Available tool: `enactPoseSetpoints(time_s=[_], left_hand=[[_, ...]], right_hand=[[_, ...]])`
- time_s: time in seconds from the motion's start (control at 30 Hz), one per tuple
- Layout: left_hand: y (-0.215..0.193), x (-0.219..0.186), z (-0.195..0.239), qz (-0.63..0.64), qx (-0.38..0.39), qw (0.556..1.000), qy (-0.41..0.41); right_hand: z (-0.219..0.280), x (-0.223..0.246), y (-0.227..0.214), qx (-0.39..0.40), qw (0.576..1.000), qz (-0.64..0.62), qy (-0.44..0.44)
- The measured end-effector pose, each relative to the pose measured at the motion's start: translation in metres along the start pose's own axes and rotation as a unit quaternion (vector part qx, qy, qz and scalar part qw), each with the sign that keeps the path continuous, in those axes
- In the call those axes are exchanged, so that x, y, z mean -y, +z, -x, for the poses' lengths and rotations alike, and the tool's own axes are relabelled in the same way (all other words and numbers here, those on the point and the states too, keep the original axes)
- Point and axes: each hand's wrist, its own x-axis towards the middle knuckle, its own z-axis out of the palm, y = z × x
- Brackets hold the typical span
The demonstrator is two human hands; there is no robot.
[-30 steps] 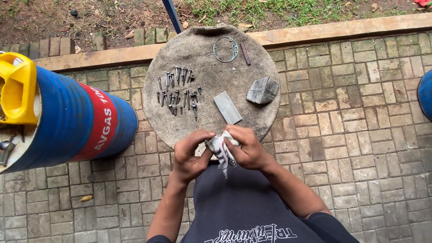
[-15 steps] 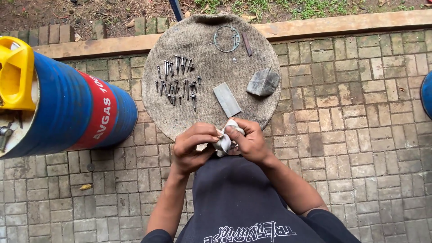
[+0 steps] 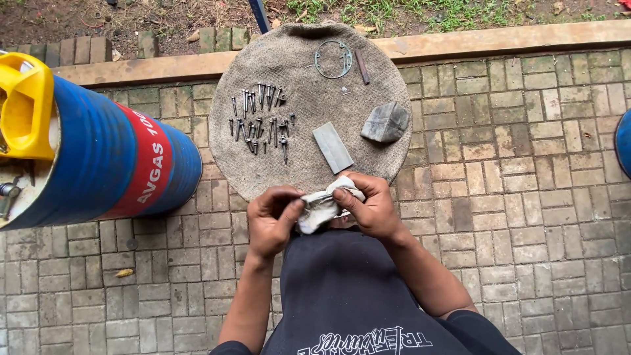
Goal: The person cleans small metal screws and bolts using a white cloth. They pick up individual fasteners from a white tray, wipe them thoroughly, and place them onto a burlap sack. The person repeats this process for several screws, handling them one by one.
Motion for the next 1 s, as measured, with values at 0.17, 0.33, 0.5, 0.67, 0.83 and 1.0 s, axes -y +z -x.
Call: enactPoseSetpoints(time_s=[0.17, 0.33, 0.5, 0.67, 0.83, 1.0], left_hand=[[0.014, -0.033, -0.015, -0.054, -0.026, 0.997, 0.053], [0.007, -0.043, -0.010, -0.100, 0.014, 0.988, 0.115], [-0.011, -0.017, 0.001, -0.027, -0.081, 0.994, 0.062], [-0.043, -0.018, 0.001, 0.000, -0.137, 0.988, 0.067], [-0.106, -0.040, 0.017, 0.015, -0.206, 0.978, 0.041], [-0.200, -0.053, 0.049, 0.056, -0.235, 0.970, -0.026]], right_hand=[[0.000, -0.009, -0.002, 0.020, 0.999, -0.040, 0.026], [-0.009, 0.002, 0.015, 0.033, 0.996, -0.052, 0.057], [-0.015, -0.011, 0.030, 0.058, 0.994, -0.030, 0.087], [-0.022, -0.032, 0.045, 0.053, 0.992, 0.007, 0.111], [-0.035, -0.097, 0.050, -0.085, 0.958, 0.189, 0.197], [-0.039, -0.142, 0.078, -0.040, 0.777, 0.575, 0.253]])
